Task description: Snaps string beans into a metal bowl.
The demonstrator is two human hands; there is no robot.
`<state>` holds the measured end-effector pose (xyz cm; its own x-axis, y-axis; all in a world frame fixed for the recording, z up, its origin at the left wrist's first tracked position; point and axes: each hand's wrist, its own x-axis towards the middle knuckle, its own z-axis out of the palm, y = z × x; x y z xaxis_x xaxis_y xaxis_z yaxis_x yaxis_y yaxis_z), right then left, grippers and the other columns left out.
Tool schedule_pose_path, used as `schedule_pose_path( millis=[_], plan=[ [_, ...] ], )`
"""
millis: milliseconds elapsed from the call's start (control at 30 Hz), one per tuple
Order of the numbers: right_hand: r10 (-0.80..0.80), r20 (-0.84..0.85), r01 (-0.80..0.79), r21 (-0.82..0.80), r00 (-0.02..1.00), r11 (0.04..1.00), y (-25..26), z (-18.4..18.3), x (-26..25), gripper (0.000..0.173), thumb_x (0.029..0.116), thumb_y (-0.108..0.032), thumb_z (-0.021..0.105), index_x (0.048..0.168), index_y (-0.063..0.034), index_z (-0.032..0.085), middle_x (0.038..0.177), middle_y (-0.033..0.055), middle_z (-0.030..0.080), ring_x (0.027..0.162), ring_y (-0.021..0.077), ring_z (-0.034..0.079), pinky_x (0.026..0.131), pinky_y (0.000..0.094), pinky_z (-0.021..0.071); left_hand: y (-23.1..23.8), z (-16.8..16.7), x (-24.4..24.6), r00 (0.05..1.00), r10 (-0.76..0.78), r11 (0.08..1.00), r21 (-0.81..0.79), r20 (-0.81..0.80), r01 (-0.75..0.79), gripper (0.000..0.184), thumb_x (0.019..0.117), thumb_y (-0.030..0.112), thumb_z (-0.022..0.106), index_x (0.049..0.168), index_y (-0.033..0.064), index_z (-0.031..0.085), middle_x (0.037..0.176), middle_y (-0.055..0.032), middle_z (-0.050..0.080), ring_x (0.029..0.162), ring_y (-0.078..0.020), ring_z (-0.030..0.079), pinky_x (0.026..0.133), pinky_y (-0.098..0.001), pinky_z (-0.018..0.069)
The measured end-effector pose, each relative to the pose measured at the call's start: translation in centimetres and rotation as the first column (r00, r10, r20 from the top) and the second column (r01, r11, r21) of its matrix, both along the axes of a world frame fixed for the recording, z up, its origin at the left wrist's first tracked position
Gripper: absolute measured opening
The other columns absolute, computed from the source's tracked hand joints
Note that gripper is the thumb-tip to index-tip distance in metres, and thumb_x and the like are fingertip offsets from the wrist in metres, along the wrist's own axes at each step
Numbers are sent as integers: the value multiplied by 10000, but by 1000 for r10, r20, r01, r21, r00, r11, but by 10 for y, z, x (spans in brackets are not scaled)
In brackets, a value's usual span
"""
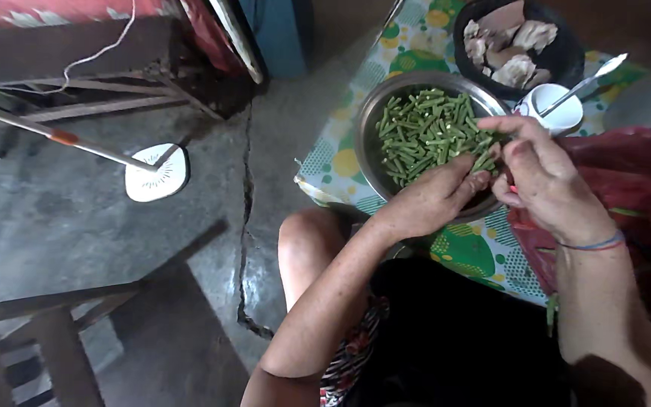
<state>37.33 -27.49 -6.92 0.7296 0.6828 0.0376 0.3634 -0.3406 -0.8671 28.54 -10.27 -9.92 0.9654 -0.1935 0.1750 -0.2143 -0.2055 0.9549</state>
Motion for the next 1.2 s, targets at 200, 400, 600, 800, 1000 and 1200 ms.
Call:
schedule_pose_path(
  millis=[200, 400, 600, 800, 1000, 1200],
  plan=[
    [-73, 34, 69, 113, 997, 991, 2, 2, -3, 62, 1006, -222, 635, 1039, -186, 598, 692, -124, 545, 457, -47, 422, 419, 108, 385, 1, 4, -2, 988, -14, 992, -126, -152, -6, 291, 1105, 213, 417, 1148, -10, 599, 764, -34, 538, 635, -84, 513, 589, -234, 457],
    [-132, 106, 118, 134, 986, 984, -4, 13, 9, 49, 1011, -226, 619, 1031, -198, 584, 644, -129, 498, 424, -40, 383, 392, 113, 353, 5, 5, -3, 965, -113, 953, -301, -237, 38, 276, 1119, 170, 349, 1078, 12, 572, 698, 23, 507, 576, -23, 471, 541, -160, 411],
    [-181, 329, 187, 12, 927, 982, -4, 7, 8, 510, 1075, -511, 387, 1420, -142, 460, 837, -39, 540, 538, 13, 456, 463, 190, 400, 3, 2, -1, 972, 75, 965, -231, -221, -127, 308, 1124, 190, 330, 1026, 29, 573, 678, 1, 466, 530, -55, 418, 479, -186, 355],
    [-188, 483, 210, 8, 855, 978, 2, -10, -26, 482, 1120, -392, 315, 1403, -88, 560, 765, 23, 540, 569, 103, 491, 505, 301, 435, -1, 2, -1, 934, 81, 890, -397, -347, -225, 361, 1130, 258, 285, 999, 74, 568, 602, 16, 425, 443, -49, 345, 401, -173, 270],
    [-154, 547, 155, 45, 823, 987, 2, -7, -33, 489, 1126, -384, 306, 1434, -61, 507, 782, 27, 553, 579, 73, 493, 510, 261, 445, -9, -1, 0, 921, 128, 881, -384, -368, -276, 381, 1131, 245, 284, 1044, 40, 593, 647, 3, 489, 493, -56, 423, 445, -183, 349],
    [-99, 526, 143, -44, 845, 989, 13, -19, -33, 421, 1119, -348, 361, 1337, -62, 580, 798, 42, 595, 569, 92, 525, 512, 280, 460, -14, 1, -2, 966, 117, 895, -397, -230, -203, 337, 1110, 154, 294, 1002, 36, 590, 653, 26, 449, 520, -33, 402, 477, -178, 348]
  ],
)
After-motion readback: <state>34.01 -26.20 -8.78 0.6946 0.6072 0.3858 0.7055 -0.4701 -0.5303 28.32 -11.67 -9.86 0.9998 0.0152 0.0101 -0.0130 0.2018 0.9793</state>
